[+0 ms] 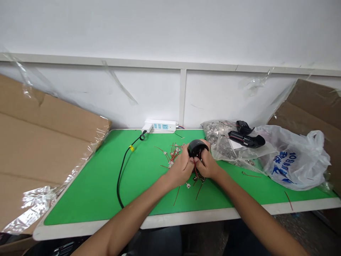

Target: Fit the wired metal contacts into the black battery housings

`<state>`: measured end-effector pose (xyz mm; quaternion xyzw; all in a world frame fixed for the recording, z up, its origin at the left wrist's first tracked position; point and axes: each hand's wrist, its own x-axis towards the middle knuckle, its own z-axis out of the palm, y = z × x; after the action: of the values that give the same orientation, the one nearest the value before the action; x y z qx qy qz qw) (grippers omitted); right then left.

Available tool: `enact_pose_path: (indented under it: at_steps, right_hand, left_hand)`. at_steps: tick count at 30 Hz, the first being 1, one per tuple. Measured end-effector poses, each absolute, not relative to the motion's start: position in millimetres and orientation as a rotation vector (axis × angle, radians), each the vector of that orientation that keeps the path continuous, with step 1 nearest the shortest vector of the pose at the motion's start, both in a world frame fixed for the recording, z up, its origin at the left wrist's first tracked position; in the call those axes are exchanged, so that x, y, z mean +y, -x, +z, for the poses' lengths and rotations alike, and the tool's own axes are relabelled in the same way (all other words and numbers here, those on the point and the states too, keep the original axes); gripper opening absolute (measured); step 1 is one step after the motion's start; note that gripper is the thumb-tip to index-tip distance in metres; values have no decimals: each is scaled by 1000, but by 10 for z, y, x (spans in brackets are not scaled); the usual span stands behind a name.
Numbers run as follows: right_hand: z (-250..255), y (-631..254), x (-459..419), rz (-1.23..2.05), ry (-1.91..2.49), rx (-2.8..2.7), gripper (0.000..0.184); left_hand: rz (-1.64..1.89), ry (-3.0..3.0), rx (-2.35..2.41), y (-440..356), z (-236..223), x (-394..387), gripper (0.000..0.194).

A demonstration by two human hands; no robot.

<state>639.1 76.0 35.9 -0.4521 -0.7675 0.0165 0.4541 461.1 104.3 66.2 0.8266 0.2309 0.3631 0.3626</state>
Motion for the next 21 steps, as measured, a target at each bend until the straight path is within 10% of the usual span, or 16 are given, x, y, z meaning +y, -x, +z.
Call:
enact_pose_path:
  at_steps: [21]
  right_hand:
    - [355,-6359,766,144,1227,-1776,54]
  left_hand:
    - [909,-2058,710,-4679,784,1032,42]
